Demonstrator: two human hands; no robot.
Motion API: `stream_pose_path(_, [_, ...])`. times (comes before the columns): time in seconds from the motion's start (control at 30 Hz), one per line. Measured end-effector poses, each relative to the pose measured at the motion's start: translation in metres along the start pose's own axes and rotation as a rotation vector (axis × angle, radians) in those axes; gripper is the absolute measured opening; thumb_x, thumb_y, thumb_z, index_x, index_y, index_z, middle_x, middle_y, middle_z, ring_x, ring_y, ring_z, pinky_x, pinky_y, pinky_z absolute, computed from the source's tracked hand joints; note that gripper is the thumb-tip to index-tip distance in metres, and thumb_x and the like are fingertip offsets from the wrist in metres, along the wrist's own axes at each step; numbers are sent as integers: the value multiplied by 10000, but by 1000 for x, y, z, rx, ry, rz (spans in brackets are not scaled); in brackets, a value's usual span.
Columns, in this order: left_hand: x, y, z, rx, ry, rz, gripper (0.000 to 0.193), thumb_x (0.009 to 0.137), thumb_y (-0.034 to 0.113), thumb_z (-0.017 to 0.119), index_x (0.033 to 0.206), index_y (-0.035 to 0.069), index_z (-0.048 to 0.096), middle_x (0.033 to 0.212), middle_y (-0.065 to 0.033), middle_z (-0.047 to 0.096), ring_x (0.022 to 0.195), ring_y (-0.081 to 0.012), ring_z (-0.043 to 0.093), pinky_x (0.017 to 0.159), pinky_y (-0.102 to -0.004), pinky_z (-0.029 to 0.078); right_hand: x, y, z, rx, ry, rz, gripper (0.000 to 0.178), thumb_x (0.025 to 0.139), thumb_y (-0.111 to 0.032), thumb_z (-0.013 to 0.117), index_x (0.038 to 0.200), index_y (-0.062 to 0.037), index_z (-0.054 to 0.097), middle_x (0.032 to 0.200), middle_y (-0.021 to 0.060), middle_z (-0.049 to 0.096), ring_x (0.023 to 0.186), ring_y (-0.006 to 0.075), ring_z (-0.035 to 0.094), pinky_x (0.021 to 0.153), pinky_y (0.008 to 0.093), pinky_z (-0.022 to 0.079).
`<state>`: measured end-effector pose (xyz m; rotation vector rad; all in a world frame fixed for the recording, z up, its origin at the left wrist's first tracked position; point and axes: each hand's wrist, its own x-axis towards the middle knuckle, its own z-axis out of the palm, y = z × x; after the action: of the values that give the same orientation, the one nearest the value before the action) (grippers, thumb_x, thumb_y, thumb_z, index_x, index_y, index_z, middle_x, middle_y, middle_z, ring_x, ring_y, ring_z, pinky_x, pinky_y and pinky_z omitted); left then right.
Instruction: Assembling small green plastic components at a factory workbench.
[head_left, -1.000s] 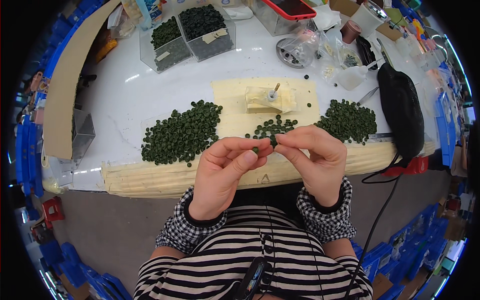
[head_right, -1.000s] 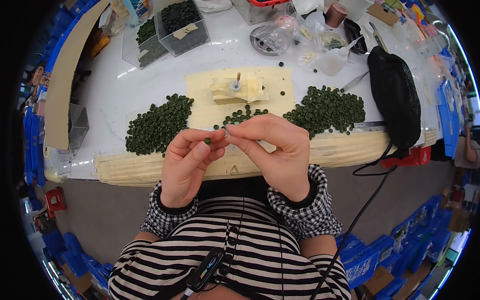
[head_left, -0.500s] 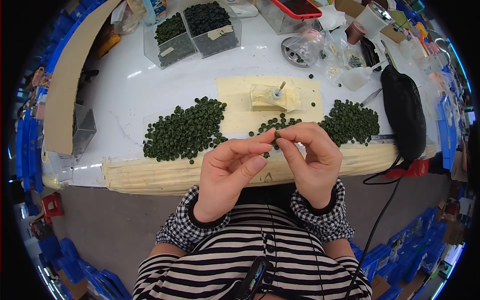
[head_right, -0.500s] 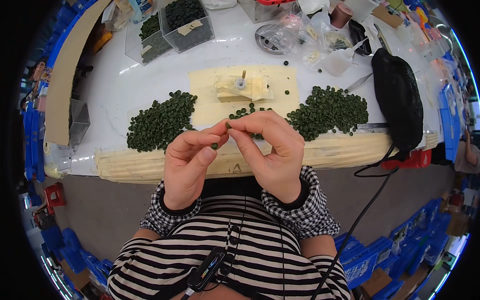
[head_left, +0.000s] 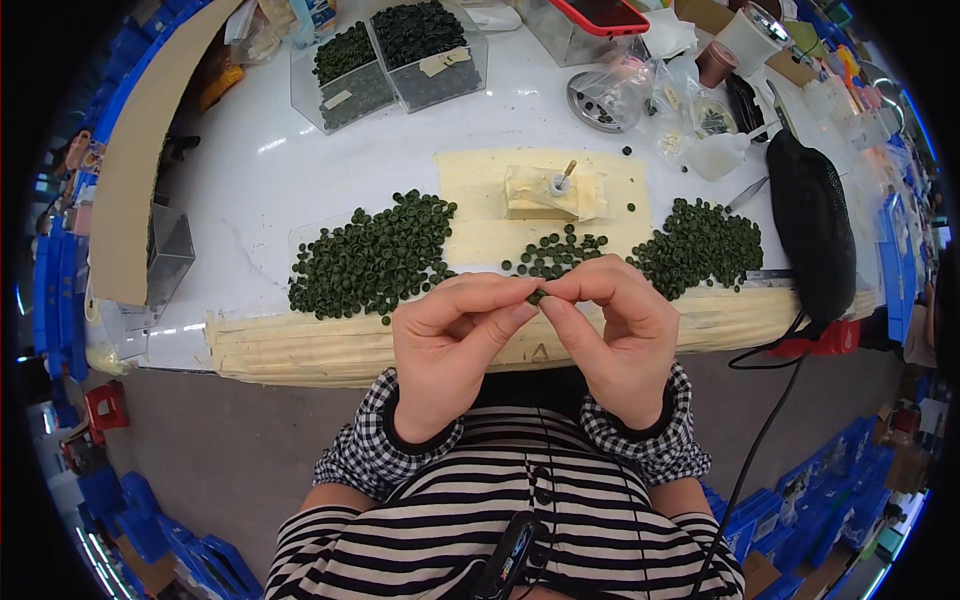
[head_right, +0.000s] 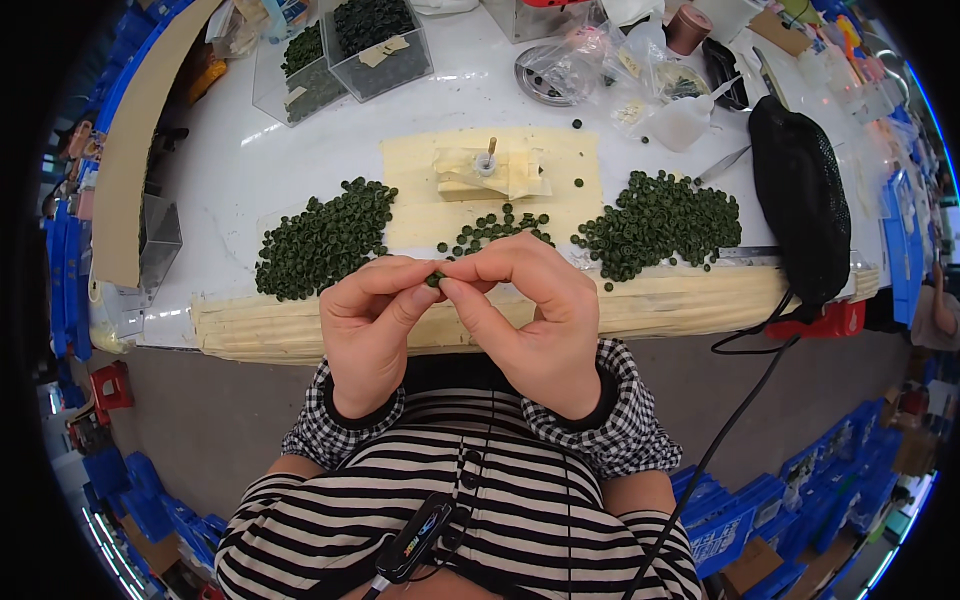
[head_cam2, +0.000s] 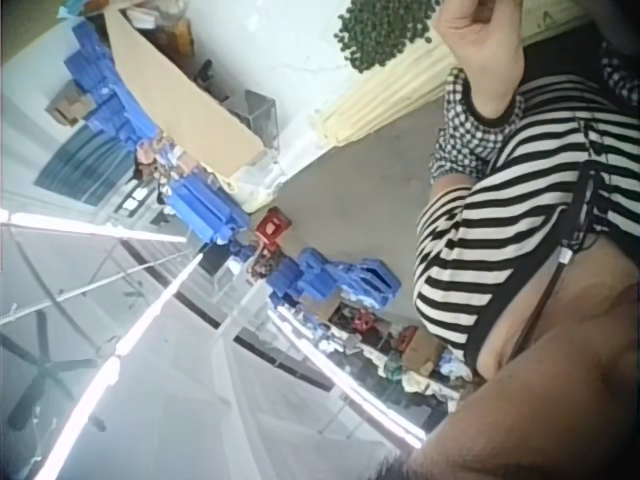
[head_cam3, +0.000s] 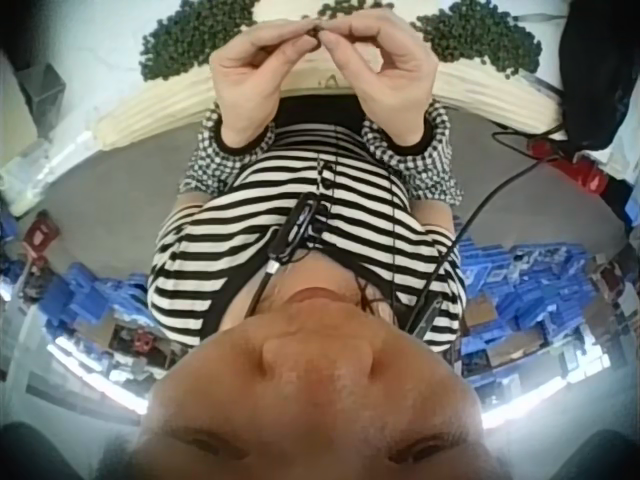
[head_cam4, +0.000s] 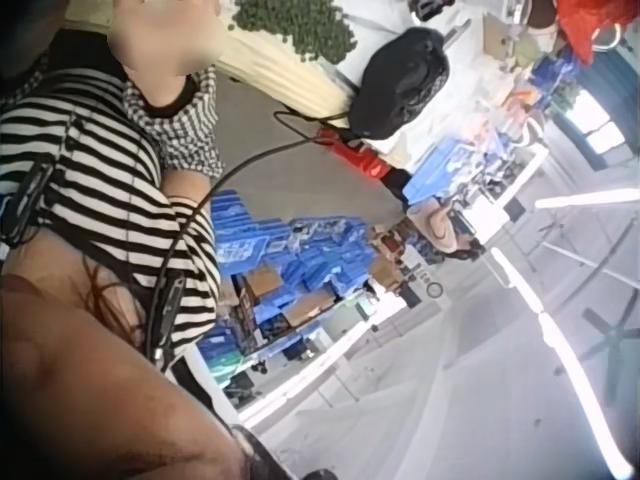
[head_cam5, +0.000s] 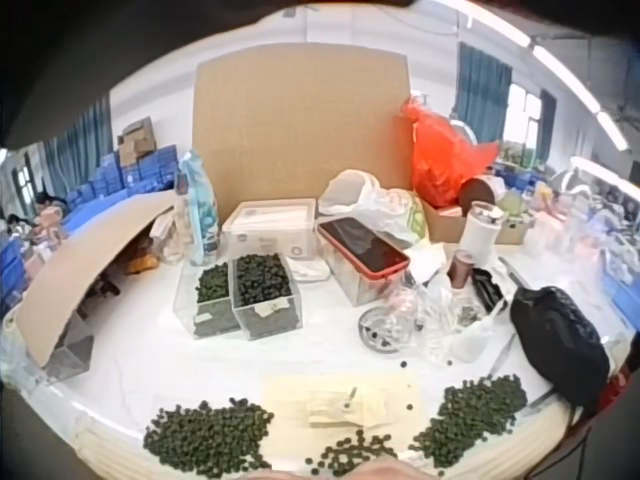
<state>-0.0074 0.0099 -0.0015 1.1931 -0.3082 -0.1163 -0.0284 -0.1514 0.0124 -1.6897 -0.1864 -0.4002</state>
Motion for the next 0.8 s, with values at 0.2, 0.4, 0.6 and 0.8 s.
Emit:
stream_pose_path(0.2, [-1, 4, -1, 129, 19, 22, 201, 853, -88, 662, 1036, -20, 707, 998, -112, 686, 882, -123, 643, 760, -214, 516, -1, -4, 1, -82, 17, -36, 140, 779, 60, 705, 913, 18, 704, 857, 93, 666, 754, 161, 629, 666, 261, 496])
stream_pose_path(0.4, [4, 6, -2, 287, -11, 110, 205, 853, -83, 665, 1043, -20, 709, 980, -103, 686, 872, -121, 641, 749, -220, 513, -3, -11, 3, -215, 24, -98, 176, 772, 75, 707, 938, 17, 710, 852, 103, 664, 739, 187, 631, 648, 269, 496])
stream_pose_path(0.6, [3, 7, -2, 143, 27, -46, 210, 855, -79, 664, 1051, -19, 708, 984, -96, 683, 859, -110, 634, 740, -214, 507, -5, -10, 3, -177, -8, -95, 225, 777, 80, 708, 992, 13, 718, 860, 101, 664, 725, 183, 621, 633, 264, 493])
stream_pose_path(0.8, [5, 9, -5, 253, -41, 45, 234, 847, -77, 671, 1067, -5, 710, 978, -98, 679, 877, -120, 633, 750, -221, 502, -6, -7, -1, -102, -58, -64, 233, 795, 77, 703, 1017, 10, 722, 871, 94, 666, 729, 149, 615, 628, 242, 495])
